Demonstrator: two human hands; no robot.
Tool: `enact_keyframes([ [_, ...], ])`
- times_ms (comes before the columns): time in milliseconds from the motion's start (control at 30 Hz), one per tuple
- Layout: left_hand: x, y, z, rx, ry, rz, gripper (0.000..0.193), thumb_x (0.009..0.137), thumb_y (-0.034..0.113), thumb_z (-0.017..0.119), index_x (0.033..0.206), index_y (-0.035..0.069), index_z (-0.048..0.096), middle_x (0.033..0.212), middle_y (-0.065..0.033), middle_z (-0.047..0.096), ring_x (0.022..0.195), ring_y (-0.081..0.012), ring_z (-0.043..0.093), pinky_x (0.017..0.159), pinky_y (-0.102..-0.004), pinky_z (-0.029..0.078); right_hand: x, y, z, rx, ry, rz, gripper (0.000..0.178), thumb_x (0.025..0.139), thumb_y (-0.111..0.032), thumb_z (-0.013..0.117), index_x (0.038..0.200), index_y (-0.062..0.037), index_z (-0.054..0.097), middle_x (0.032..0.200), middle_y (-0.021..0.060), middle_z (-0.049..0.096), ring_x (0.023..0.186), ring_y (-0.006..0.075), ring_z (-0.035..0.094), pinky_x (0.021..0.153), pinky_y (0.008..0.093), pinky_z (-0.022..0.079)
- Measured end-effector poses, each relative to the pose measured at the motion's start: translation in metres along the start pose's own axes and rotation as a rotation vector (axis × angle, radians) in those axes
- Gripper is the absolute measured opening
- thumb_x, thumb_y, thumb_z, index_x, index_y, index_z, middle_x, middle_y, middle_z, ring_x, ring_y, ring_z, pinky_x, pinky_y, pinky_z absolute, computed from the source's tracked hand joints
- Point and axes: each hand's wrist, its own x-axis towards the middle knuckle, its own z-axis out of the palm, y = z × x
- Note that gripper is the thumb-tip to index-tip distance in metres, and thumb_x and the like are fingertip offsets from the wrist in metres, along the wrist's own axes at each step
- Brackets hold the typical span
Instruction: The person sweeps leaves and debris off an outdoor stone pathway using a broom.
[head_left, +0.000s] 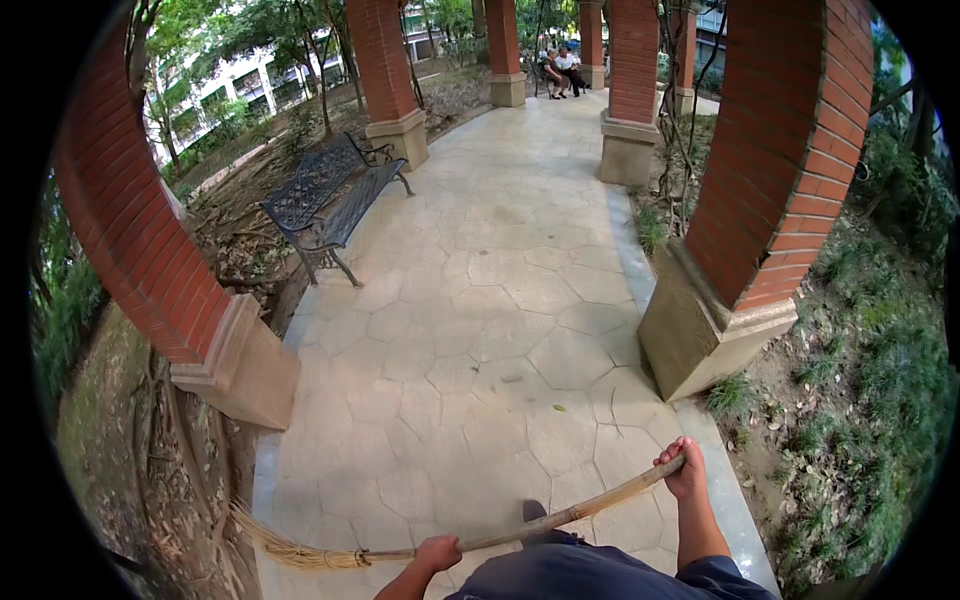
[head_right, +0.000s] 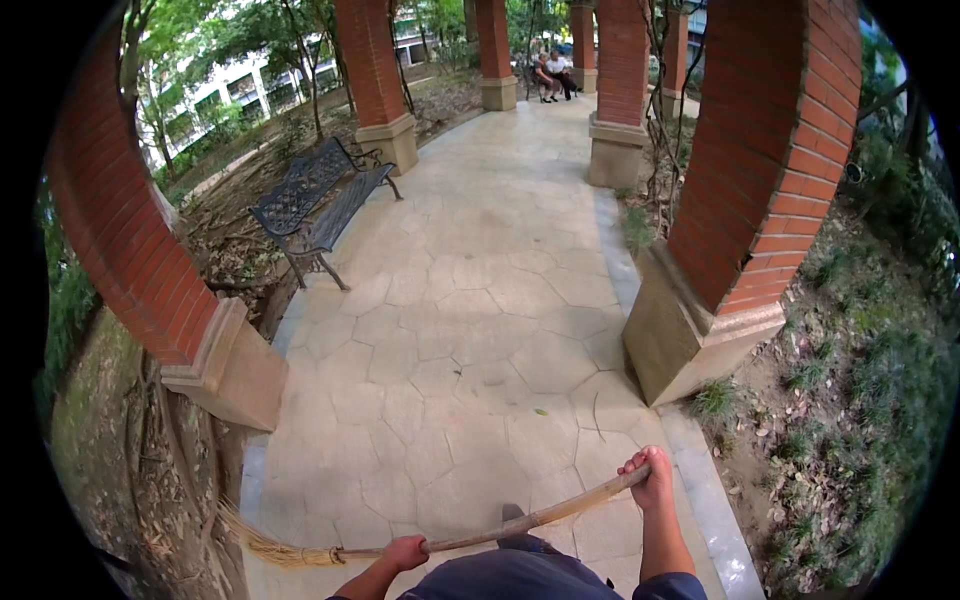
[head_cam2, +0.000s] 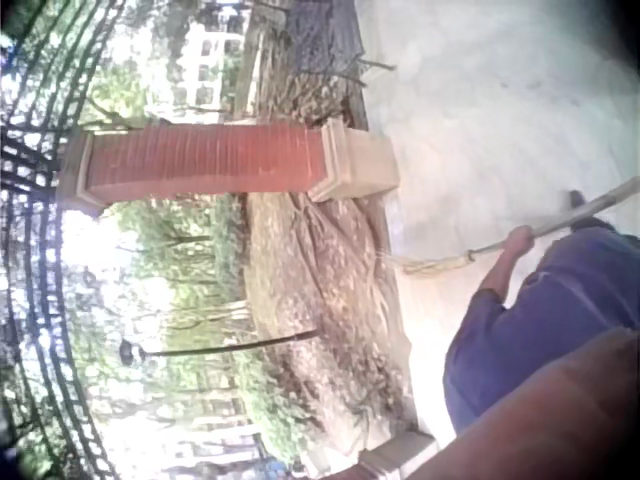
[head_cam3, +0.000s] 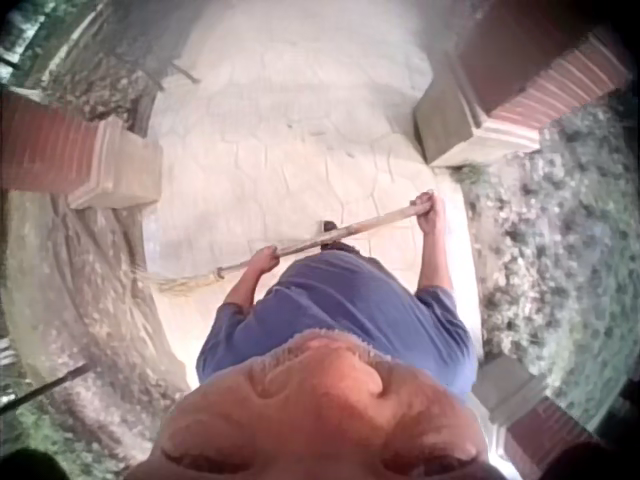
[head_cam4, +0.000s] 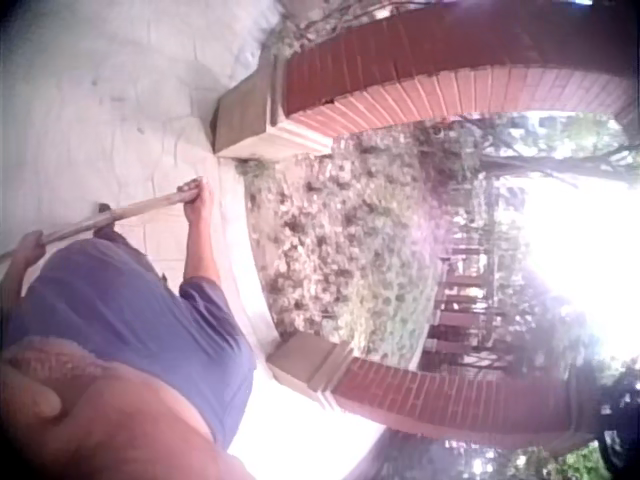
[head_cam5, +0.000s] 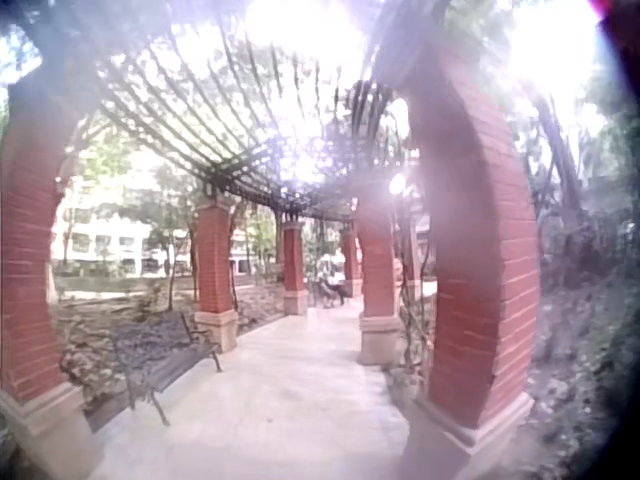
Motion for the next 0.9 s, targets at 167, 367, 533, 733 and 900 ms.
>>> enact_keyframes([
  [167,0.033,-0.001,-0.060,0.007,0.068,-0.049,0.029,0.070,0.035,0.055,0.084,0.009,0.055,0.082,-0.0159,0.061,0.079,-0.0339,0.058,0.070,-0.0440,0.046,0.087,0.018,0.026,0.014,0.018,0.046,0.021,0.081,-0.030,0.057,0.076,-0.0125,0.046,0.064,0.0024,0.047,0.060,0.0188,0.050,0.061,0.0398,0.045],
  [367,0.074,0.004,-0.125,-0.015,-0.026,-0.056,0.036,0.077,0.043,0.050,0.090,0.009,0.054,0.084,-0.0167,0.062,0.081,-0.0331,0.059,0.070,-0.0433,0.047,0.141,0.024,0.068,-0.046,-0.017,-0.019,0.020,0.081,-0.028,0.056,0.077,-0.0123,0.045,0.066,0.0024,0.047,0.060,0.0181,0.050,0.060,0.0390,0.046],
  [533,0.141,-0.023,-0.156,0.004,-0.137,0.069,0.036,0.074,0.039,0.052,0.096,0.011,0.055,0.085,-0.0149,0.062,0.081,-0.0329,0.059,0.070,-0.0424,0.047,0.155,0.016,0.097,-0.050,0.009,-0.182,0.019,0.081,-0.027,0.056,0.077,-0.0118,0.046,0.065,0.0015,0.047,0.060,0.0163,0.051,0.059,0.0362,0.047],
  [733,0.219,-0.040,-0.236,-0.025,-0.069,0.391,0.027,0.072,0.031,0.052,0.089,0.011,0.055,0.080,-0.0150,0.061,0.077,-0.0341,0.058,0.066,-0.0439,0.045,0.153,0.007,0.146,0.011,0.143,-0.384,0.027,0.084,-0.034,0.053,0.103,-0.0142,0.050,0.064,-0.0046,0.041,0.057,0.0103,0.042,0.054,0.0281,0.041],
  [900,0.255,-0.062,-0.314,0.009,-0.100,0.475,0.022,0.071,0.023,0.053,0.089,0.009,0.054,0.081,-0.0158,0.060,0.077,-0.0342,0.057,0.064,-0.0450,0.044,0.146,0.015,0.189,0.052,0.177,-0.482,0.023,0.086,-0.031,0.050,0.103,-0.0155,0.053,0.063,-0.0055,0.042,0.053,0.0085,0.040,0.051,0.0258,0.040],
])
